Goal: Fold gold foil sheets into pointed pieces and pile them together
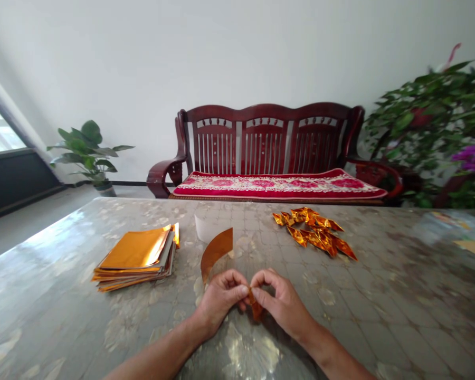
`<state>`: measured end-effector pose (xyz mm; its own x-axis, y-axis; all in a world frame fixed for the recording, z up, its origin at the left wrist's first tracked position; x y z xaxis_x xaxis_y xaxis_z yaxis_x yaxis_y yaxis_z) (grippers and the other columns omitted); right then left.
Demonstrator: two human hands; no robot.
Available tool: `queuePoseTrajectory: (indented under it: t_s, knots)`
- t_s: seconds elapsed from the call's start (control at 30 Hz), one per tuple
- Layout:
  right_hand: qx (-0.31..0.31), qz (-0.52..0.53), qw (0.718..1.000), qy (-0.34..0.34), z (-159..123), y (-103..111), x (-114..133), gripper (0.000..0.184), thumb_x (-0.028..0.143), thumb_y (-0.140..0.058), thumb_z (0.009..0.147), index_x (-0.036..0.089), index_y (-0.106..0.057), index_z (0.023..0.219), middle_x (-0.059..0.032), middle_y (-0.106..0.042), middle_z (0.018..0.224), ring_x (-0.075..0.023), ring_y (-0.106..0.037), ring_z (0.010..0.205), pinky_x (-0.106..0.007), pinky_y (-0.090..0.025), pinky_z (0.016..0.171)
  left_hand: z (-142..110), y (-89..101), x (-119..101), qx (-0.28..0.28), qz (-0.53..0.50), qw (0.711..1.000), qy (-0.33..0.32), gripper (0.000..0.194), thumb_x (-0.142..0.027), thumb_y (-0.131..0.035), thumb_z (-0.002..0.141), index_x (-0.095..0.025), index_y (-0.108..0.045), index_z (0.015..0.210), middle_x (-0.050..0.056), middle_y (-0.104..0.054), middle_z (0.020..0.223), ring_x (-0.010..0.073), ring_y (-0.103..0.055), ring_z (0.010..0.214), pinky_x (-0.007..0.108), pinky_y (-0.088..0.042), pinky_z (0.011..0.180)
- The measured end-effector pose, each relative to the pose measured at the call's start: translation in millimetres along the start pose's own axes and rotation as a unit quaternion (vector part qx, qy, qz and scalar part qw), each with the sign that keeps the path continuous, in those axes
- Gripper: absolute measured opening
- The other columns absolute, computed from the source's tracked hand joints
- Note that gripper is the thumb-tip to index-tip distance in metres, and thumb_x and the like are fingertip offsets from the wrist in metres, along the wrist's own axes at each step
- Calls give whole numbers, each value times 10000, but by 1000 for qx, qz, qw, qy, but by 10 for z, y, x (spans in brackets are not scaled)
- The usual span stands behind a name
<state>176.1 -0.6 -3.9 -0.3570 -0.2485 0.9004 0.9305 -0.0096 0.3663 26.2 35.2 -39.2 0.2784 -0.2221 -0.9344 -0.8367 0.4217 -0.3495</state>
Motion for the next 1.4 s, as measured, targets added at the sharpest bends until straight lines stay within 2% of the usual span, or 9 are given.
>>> queuePoseTrajectory:
  t_s: [0.23, 0.67, 0.9, 1.17, 1.4]
  knots:
    - [11, -9, 1000, 1, -39, 7, 24, 148, 288, -596, 833, 201, -616, 714, -4, -615, 732, -189, -565, 782, -303, -398, 760, -31, -32, -50, 4, -7, 1000, 29, 443, -455, -903, 575, -125, -629, 685, 5, -671, 547, 78, -575, 461, 161, -447, 483]
    - [14, -20, 1000, 3, -81, -6, 59, 135, 267, -591, 816, 198, -620, 703, -4, -627, 715, -174, -568, 752, -289, -408, 736, -55, -11, -25, 3, 10, 999, 48, 459, -488, -904, 561, -121, -650, 669, 26, -684, 532, 103, -609, 461, 181, -477, 498]
    - [-21, -24, 999, 1, -118, -20, 31, 106, 238, -582, 811, 202, -624, 721, -1, -629, 739, -171, -578, 750, -291, -425, 735, -96, -3, -7, -8, 19, 999, 47, 440, -465, -909, 558, -117, -688, 712, 29, -697, 568, 115, -621, 492, 200, -486, 527]
    - [-55, -62, 996, 15, -154, -30, 6, 95, 214, -600, 823, 216, -646, 740, -4, -633, 768, -174, -578, 781, -285, -436, 734, -145, -17, -23, -63, 62, 995, 37, 330, -400, -889, 585, -122, -757, 706, 28, -703, 557, 104, -588, 492, 199, -462, 534]
    - [-51, -113, 991, 43, -171, -28, 47, 149, 160, -605, 823, 223, -612, 689, 9, -622, 698, -170, -549, 742, -280, -404, 692, -152, -24, -25, -63, 103, 992, 34, 176, -289, -825, 637, -128, -775, 689, 35, -718, 588, 104, -584, 507, 196, -462, 541]
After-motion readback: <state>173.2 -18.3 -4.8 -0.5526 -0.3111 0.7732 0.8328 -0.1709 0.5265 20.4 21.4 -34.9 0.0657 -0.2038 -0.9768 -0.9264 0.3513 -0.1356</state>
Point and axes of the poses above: each hand's wrist, its own z-axis towards the middle knuckle, its own y-axis out of the back of the hand, x = y × z, the point moved 3 cm from there along z, towards the middle knuckle
